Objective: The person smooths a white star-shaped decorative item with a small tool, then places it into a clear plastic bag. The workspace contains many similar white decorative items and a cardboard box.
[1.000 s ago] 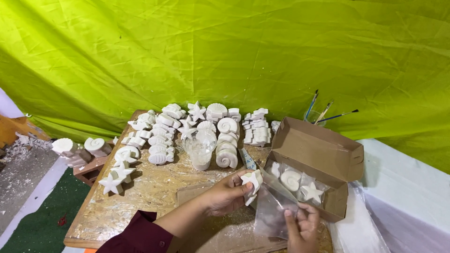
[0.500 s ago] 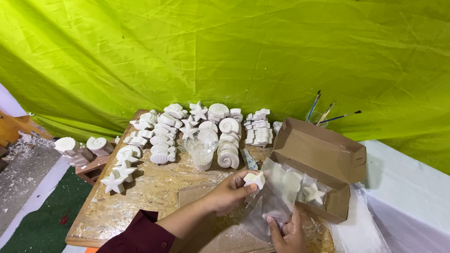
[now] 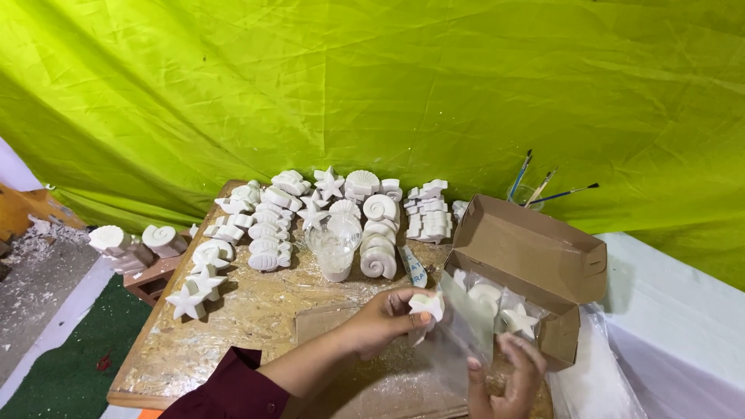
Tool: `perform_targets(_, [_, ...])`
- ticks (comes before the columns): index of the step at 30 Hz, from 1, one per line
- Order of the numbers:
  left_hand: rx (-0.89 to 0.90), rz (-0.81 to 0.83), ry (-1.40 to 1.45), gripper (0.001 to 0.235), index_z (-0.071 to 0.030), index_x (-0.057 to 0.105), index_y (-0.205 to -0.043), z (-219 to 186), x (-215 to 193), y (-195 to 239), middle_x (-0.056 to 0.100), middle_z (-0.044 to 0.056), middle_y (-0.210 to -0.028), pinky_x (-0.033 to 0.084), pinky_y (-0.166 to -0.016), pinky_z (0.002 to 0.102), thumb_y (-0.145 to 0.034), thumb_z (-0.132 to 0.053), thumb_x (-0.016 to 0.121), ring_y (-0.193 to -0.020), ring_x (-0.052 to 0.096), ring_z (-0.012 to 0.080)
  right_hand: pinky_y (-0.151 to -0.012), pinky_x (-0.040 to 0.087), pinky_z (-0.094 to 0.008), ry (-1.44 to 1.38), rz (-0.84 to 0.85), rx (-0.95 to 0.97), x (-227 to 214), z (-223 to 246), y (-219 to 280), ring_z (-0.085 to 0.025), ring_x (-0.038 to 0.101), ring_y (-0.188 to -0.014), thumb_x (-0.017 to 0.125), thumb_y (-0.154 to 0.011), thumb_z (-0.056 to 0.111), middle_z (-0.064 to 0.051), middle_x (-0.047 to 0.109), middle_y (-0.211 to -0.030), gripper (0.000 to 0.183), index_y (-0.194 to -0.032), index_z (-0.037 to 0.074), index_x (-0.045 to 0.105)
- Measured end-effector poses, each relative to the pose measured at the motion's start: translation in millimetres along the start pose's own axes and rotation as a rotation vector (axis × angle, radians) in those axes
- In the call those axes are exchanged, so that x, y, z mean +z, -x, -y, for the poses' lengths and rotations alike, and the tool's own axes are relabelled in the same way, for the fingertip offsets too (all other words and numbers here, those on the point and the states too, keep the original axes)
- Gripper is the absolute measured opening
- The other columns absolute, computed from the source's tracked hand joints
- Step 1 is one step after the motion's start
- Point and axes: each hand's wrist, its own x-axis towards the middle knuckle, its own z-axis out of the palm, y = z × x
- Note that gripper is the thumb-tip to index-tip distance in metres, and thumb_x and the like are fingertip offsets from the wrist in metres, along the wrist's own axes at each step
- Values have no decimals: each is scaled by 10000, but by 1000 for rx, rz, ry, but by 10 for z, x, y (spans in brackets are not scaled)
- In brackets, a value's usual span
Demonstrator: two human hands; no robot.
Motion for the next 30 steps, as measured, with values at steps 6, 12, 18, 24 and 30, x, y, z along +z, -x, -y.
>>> perform_targets(6, [19, 87, -28, 412, -9, 624, -1303, 23, 25, 52, 723, 114, -942, 471, -499, 163, -902, -69, 695, -655, 660, 104, -1036, 450, -455, 3, 263, 27, -99, 153, -180, -312, 545, -1202, 628, -856, 381, -192, 520, -1301, 484, -1198, 42, 672])
perform_targets(12, [73, 61, -27, 405, -4, 611, -1302, -51, 21, 70, 706, 86, -918, 461, -521, 168, -911, -77, 690, -651, 624, 79, -1080, 404, -534, 64, 494, -89, -76, 527, -801, -333, 481, -1316, 585, -885, 405, -170, 493, -1391, 559, -1350, 96, 578])
perform_targets(18, [135, 48, 34, 329, 20, 634, -1233, -152, -25, 69, 687, 71, -880, 494, -571, 142, -921, -76, 679, -664, 622, 66, -1094, 400, -457, -119, 974, 31, 181, 559, -1379, -240, 487, -1366, 803, -774, 301, -17, 508, -1466, 506, -1258, 194, 703])
perform_targets(24, [7, 97, 227, 390, 60, 570, -1292, -177, -88, 74, 664, 114, -930, 581, -642, 243, -936, -70, 663, -729, 658, 143, -1123, 414, -462, -301, 1176, 49, 297, 446, -1670, -217, 587, -1317, 871, -673, 192, 40, 645, -1383, 408, -1072, 174, 789])
perform_targets(30, [45, 125, 123, 308, 22, 600, -1172, -143, -68, 67, 660, 135, -994, 618, -751, 258, -979, -216, 631, -859, 676, 173, -1080, 485, -473, -502, 985, 37, 377, 63, -1419, -261, 664, -1230, 934, -572, 101, -43, 712, -1290, 425, -975, 152, 811])
